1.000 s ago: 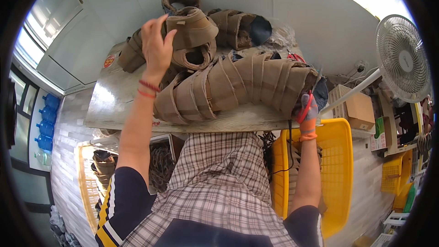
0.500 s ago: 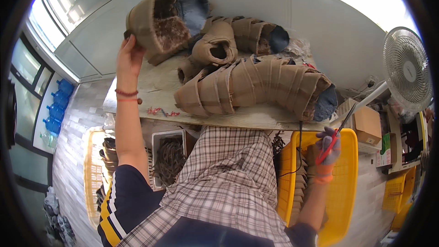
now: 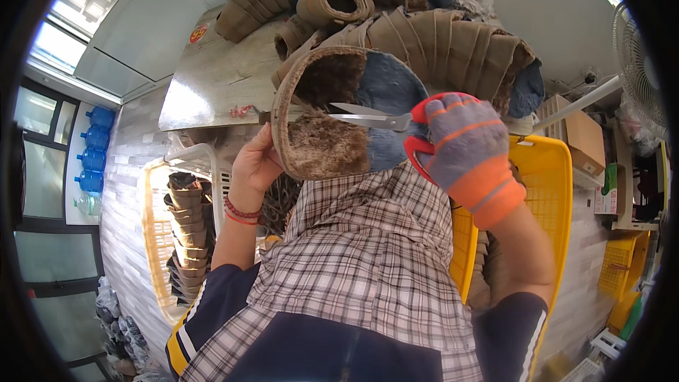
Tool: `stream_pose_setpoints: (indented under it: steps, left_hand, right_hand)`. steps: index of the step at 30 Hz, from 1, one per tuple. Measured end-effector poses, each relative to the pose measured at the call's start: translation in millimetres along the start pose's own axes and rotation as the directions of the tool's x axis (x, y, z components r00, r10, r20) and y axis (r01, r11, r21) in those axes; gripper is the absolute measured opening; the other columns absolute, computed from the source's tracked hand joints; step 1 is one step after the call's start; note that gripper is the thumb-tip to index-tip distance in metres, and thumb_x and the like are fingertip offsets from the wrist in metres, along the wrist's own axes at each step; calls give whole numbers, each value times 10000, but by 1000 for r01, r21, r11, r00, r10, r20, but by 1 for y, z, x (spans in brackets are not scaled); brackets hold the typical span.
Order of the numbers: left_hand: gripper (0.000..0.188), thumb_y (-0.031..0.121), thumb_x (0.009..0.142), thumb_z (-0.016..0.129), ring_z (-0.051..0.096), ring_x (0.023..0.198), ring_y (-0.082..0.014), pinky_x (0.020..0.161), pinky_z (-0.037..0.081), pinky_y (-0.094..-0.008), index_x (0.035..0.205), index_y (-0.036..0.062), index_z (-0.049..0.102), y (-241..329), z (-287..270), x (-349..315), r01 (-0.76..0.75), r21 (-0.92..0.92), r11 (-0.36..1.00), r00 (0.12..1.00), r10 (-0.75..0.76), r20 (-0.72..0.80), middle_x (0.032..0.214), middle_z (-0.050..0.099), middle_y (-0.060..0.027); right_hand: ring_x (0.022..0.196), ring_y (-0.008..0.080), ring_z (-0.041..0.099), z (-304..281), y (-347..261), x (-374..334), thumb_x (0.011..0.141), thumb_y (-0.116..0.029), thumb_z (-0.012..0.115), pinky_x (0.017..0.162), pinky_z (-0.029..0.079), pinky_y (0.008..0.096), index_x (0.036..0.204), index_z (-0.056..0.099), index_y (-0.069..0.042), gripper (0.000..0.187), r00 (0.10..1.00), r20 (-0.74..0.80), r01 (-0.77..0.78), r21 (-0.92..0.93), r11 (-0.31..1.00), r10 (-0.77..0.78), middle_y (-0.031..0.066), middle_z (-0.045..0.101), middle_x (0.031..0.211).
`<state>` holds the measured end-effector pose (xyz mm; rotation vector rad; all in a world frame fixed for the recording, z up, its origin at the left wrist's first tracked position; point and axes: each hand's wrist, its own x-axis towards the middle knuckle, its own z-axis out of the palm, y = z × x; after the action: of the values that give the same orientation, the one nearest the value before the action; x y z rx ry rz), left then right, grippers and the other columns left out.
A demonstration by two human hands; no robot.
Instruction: The person trims the edges of beige shoe uppers using red-handled scissors and then uses a green electric trimmer to smooth the interior. They handle multiple shoe parts one at a time, placing finished pieces into a yellow basket.
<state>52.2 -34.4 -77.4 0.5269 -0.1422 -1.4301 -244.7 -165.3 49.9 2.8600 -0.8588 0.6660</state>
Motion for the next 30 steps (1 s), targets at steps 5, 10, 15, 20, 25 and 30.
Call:
stream_pose_setpoints:
  steps: [5,10,15,20,25,30]
  left_hand:
    - [195,98,921,534,597,1023,-193,931,470,-359,1102,33,569,-11,3,-3,6,20,1000,1000,-5,-30,1097,629,-69]
    - [144,93,918,540,609,977,-190,901,477,-365,1041,38,590,-15,0,-3,-12,35,999,997,15,-73,1057,643,-63]
    - [108,93,914,547,625,909,-187,864,488,-367,989,44,607,-17,1,2,12,78,997,994,-4,-109,993,660,-63]
    - [115,94,913,552,626,891,-190,842,488,-353,996,37,607,-19,1,7,15,78,997,992,-5,-123,978,663,-70]
    - [132,94,918,542,619,909,-193,853,480,-351,1013,23,600,-20,7,11,19,118,993,992,-4,-128,990,659,-81]
    - [153,96,920,536,613,961,-209,902,468,-365,1034,10,590,-23,11,11,15,146,989,984,12,-180,1026,651,-91]
  right_hand:
    - [807,279,573,32,-2,3,651,-229,732,709,453,385,879,600,-115,287,990,129,63,-17,998,-60,73,590,855]
    - [792,271,574,47,-10,9,673,-282,715,691,456,385,893,602,-94,311,975,208,98,-113,989,-73,84,584,868]
    - [779,257,575,47,-12,22,697,-320,689,679,456,382,881,596,-74,320,951,304,120,-177,977,-62,86,575,845]
    - [725,221,618,43,-11,29,744,-282,657,643,488,341,795,643,-87,202,969,205,169,-153,974,-136,72,616,736]
    - [730,215,628,48,-9,37,723,-238,661,650,492,329,778,649,-100,148,945,316,145,-193,970,-78,64,626,714]
    - [741,255,606,44,4,29,703,-245,688,658,475,363,869,602,-95,240,947,313,131,-165,978,-74,79,616,782]
